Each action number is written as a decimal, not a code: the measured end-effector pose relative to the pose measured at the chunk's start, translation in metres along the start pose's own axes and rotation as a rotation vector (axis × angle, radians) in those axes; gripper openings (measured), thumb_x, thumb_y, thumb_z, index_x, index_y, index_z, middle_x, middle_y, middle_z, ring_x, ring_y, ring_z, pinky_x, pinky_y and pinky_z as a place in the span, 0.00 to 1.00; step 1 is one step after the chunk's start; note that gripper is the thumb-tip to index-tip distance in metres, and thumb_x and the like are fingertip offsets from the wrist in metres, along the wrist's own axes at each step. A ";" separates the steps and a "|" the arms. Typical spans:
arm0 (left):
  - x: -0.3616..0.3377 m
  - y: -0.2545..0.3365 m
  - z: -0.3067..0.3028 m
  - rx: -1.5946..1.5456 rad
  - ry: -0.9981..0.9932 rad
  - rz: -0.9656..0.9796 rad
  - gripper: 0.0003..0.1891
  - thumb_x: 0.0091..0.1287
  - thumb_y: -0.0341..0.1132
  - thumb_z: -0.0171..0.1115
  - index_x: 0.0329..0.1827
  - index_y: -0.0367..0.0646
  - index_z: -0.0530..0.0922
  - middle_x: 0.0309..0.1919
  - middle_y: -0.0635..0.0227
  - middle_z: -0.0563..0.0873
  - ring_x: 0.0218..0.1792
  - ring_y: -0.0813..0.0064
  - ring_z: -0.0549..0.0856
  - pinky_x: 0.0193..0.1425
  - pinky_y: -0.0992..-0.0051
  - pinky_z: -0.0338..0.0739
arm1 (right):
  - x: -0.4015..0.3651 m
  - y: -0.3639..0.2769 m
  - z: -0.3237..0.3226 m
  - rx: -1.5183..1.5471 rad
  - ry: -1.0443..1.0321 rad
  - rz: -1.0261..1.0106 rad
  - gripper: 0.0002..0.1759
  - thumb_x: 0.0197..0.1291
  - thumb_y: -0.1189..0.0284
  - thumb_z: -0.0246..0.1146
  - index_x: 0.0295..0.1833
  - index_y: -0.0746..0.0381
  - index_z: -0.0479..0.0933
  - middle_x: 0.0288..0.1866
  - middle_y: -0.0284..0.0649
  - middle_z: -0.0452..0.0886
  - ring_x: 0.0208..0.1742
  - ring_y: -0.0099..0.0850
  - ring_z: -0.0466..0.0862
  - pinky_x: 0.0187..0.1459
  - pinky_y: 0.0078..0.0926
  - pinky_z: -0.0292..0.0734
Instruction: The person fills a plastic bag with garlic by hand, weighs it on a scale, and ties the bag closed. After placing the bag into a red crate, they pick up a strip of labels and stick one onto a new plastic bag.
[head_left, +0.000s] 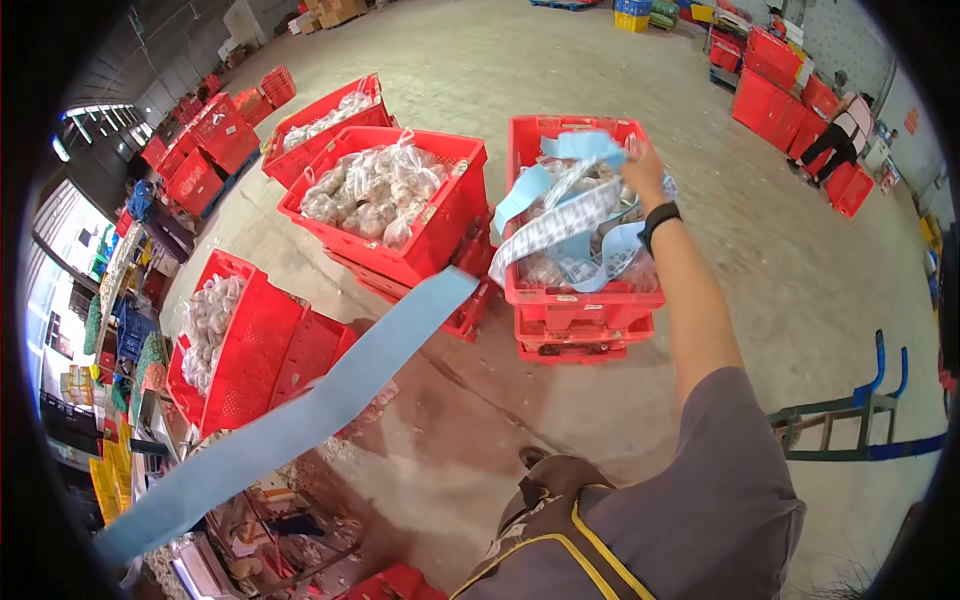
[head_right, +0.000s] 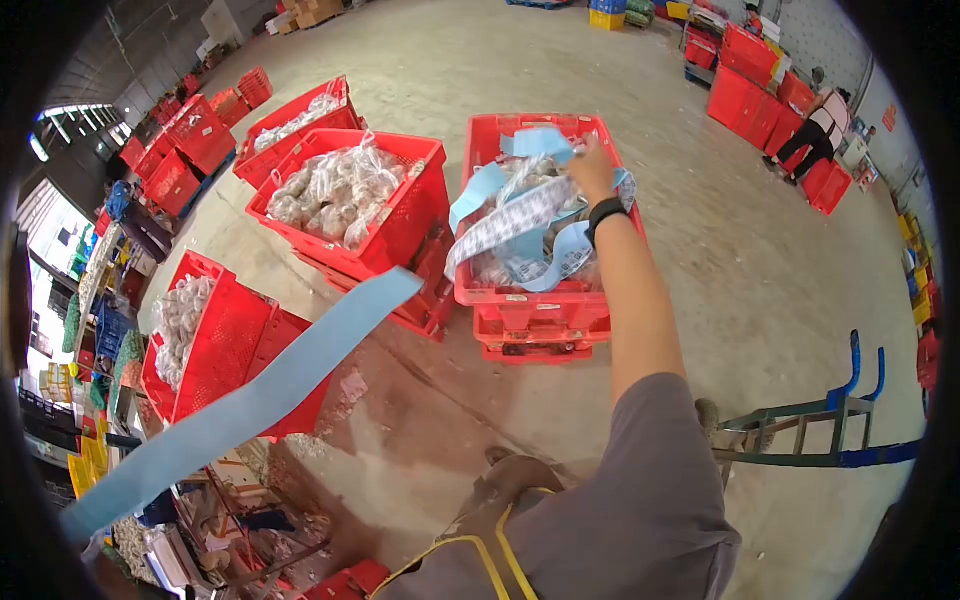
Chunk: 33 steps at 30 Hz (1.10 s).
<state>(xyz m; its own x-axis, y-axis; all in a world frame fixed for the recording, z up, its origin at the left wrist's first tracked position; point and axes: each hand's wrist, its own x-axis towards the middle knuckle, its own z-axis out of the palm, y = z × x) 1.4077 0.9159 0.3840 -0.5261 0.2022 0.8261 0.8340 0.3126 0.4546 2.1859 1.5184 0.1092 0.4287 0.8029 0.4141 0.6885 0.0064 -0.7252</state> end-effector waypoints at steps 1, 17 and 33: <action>-0.027 0.024 0.016 -0.150 -0.031 -0.115 0.18 0.61 0.23 0.58 0.55 0.34 0.77 0.55 0.56 0.79 0.55 0.60 0.77 0.58 0.71 0.73 | 0.007 -0.018 -0.018 0.069 0.064 0.065 0.31 0.43 0.71 0.65 0.58 0.61 0.73 0.46 0.56 0.82 0.48 0.48 0.83 0.49 0.38 0.77; -0.164 0.130 0.106 -0.592 -0.363 -0.518 0.18 0.60 0.22 0.60 0.54 0.35 0.78 0.55 0.57 0.79 0.55 0.61 0.77 0.58 0.71 0.73 | -0.024 0.086 0.003 0.074 -0.403 0.369 0.14 0.48 0.63 0.67 0.33 0.63 0.84 0.33 0.43 0.87 0.31 0.32 0.87 0.36 0.35 0.81; -0.228 0.119 0.057 -0.545 -0.964 -0.611 0.16 0.58 0.24 0.64 0.51 0.38 0.81 0.56 0.57 0.78 0.52 0.60 0.79 0.57 0.69 0.72 | -0.455 -0.420 -0.031 1.359 -0.983 -0.981 0.23 0.53 0.71 0.62 0.57 0.60 0.71 0.43 0.42 0.77 0.41 0.43 0.80 0.33 0.37 0.77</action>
<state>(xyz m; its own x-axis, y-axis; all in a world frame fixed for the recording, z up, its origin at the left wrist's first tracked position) 1.6171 0.9597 0.2312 -0.5650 0.8241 -0.0395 0.2523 0.2182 0.9427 1.7197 1.1323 0.2424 -0.5199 0.2312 0.8223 -0.5998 0.5866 -0.5442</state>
